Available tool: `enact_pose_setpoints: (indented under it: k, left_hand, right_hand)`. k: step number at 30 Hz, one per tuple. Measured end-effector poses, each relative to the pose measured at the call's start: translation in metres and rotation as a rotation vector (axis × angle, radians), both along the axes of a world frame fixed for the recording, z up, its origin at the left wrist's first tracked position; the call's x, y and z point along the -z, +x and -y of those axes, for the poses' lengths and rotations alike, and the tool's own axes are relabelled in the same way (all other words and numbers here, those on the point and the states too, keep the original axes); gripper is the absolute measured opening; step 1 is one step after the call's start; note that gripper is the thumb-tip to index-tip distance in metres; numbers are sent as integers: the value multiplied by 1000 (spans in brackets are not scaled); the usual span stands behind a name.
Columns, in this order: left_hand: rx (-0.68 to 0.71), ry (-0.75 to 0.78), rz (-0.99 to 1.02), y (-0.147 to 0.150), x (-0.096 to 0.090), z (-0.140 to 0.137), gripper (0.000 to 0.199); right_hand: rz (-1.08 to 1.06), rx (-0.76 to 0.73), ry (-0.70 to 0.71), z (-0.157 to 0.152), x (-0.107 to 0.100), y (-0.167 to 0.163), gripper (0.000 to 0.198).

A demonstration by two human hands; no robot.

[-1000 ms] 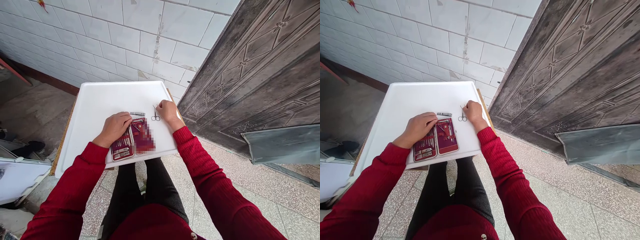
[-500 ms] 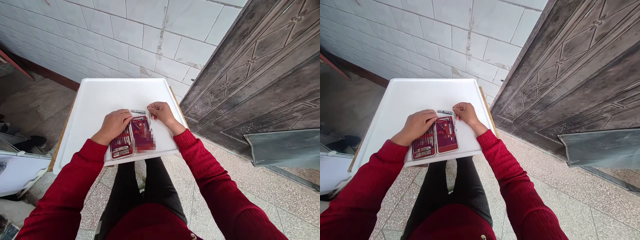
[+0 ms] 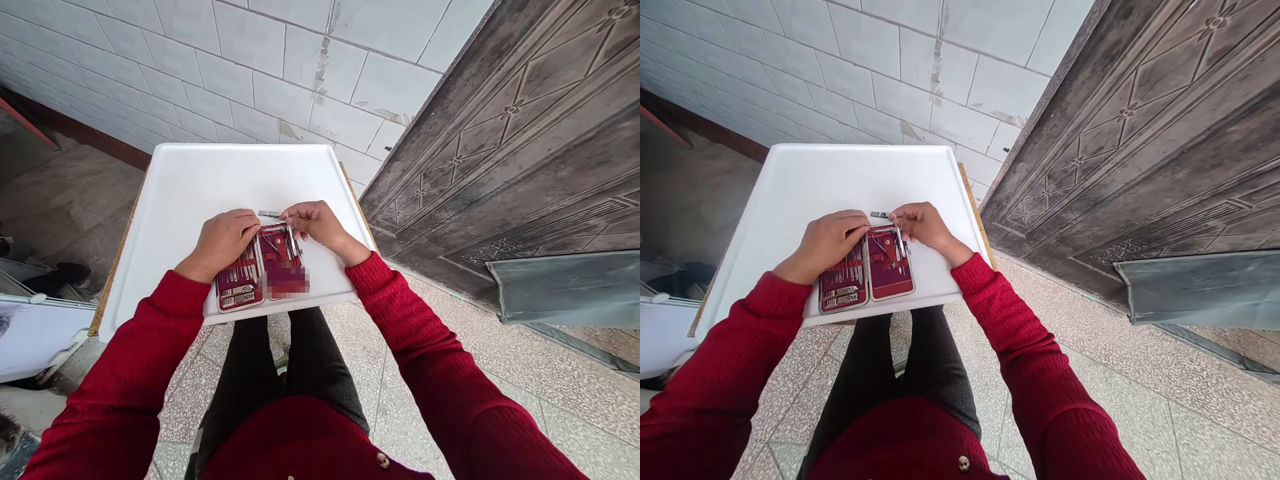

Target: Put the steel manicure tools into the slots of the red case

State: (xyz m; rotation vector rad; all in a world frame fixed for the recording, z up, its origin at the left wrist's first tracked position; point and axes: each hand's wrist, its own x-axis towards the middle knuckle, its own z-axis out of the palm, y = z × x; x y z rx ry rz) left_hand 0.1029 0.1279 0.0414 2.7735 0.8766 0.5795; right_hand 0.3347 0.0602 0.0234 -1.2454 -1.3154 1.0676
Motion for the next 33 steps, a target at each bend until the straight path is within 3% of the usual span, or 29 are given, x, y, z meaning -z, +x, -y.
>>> enact_pose_setpoints:
  k: [10, 20, 33]
  left_hand:
    - [-5, -6, -4, 0, 0, -1, 33]
    - [-23, 15, -7, -1, 3, -3, 33]
    - [-2, 2, -8, 0, 1, -2, 33]
  right_hand:
    - [6, -21, -114, 3, -2, 2, 30]
    - [81, 18, -46, 7, -11, 2, 21]
    - [80, 4, -102, 7, -12, 2, 10]
